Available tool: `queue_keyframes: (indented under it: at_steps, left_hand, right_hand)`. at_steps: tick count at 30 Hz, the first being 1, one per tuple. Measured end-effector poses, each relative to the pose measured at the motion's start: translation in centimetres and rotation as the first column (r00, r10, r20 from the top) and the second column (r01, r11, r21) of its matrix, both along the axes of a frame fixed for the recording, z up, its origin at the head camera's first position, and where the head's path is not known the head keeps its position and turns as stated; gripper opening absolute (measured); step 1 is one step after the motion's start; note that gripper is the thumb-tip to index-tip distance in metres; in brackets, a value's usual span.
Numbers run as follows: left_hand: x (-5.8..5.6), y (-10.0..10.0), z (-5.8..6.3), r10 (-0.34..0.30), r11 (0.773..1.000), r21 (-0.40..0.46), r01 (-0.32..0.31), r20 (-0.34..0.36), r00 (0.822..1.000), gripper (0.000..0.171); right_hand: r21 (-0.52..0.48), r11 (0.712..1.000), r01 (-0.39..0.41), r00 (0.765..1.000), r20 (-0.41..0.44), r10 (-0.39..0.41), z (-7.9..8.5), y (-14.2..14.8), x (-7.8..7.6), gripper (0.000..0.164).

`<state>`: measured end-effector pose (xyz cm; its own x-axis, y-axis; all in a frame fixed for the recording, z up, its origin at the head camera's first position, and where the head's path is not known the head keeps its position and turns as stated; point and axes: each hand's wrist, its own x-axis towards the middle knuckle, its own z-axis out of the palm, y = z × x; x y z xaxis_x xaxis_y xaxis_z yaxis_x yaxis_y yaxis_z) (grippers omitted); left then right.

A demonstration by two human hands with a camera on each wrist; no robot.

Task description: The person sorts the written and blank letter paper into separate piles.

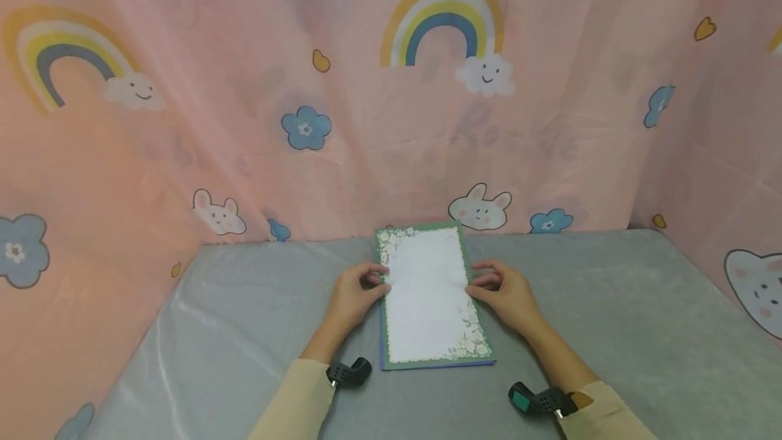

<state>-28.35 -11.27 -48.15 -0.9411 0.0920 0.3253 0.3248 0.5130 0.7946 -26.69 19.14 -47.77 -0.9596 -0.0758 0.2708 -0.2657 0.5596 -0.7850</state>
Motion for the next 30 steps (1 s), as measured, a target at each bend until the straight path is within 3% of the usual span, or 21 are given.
queue_keyframes:
  at_steps: [3,10,21,30]
  left_hand:
    - [-0.03,0.06,0.04,0.000,1.000,0.015,0.000,0.004,1.000,0.025]
    - [0.05,0.10,0.21,0.012,0.999,0.043,-0.012,0.001,1.000,0.027]
    - [0.21,0.02,0.24,0.033,0.999,0.024,-0.031,-0.100,0.994,0.032]
    - [0.17,0.07,0.33,0.037,0.999,0.023,-0.035,-0.085,0.996,0.032]
  right_hand:
    - [0.004,1.000,0.005,1.000,0.001,-0.005,-0.05,0.04,0.01,0.036]
    - [0.051,0.998,0.034,0.999,0.009,-0.034,-0.05,0.04,0.02,0.023]
    - [0.043,0.999,0.027,1.000,0.013,-0.028,0.14,-0.16,-0.04,0.022]
    - [0.041,0.999,0.033,0.999,0.013,-0.033,0.02,-0.13,-0.08,0.021]
